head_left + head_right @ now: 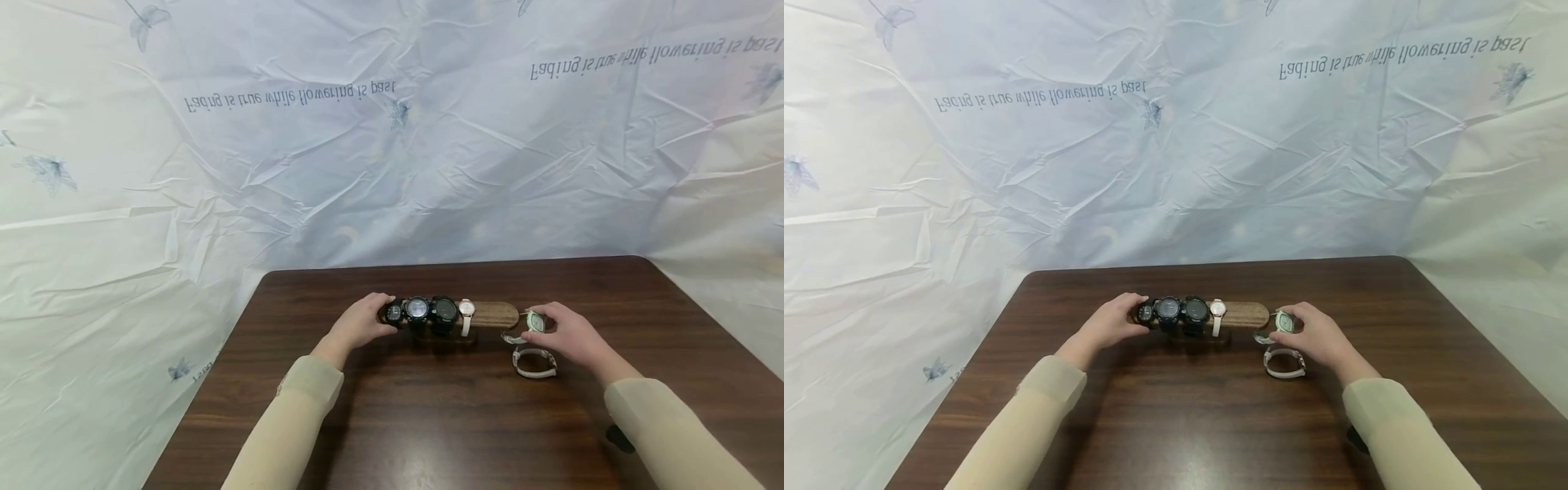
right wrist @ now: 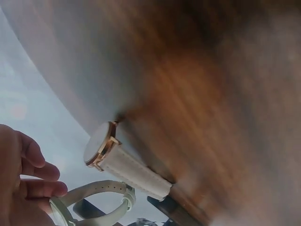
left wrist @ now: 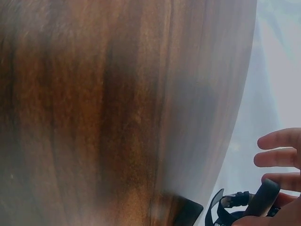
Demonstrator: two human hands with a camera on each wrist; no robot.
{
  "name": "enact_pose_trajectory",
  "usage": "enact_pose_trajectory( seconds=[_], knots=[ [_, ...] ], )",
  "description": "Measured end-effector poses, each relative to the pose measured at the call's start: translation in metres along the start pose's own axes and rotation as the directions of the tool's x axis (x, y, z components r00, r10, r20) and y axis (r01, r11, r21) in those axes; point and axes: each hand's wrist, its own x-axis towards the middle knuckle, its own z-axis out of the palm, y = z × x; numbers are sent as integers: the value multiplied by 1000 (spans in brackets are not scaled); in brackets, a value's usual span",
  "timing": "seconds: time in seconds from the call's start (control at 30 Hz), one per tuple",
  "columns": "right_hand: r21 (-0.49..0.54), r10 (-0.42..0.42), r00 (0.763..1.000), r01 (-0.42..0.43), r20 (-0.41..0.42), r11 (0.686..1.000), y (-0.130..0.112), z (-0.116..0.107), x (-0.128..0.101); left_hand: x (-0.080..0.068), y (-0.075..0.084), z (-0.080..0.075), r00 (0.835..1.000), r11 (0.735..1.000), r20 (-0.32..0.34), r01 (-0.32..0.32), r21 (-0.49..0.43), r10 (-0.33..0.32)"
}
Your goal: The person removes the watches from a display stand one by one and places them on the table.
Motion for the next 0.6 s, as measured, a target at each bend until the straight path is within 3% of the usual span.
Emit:
enact_pose_trajectory(
  seconds=[0.23,0.43,0.6],
  knots=[
    [28,20,1000,-20,5,999,2,8,-9,1,0,3,1000,1000,-13,-9,3,9],
    [76,-32,999,32,-2,997,-2,19,-10,1,-1,4,999,999,-36,2,43,0],
    [118,-78,996,71,51,990,-10,26,-9,1,-1,2,998,998,-58,16,54,-13]
  ],
)
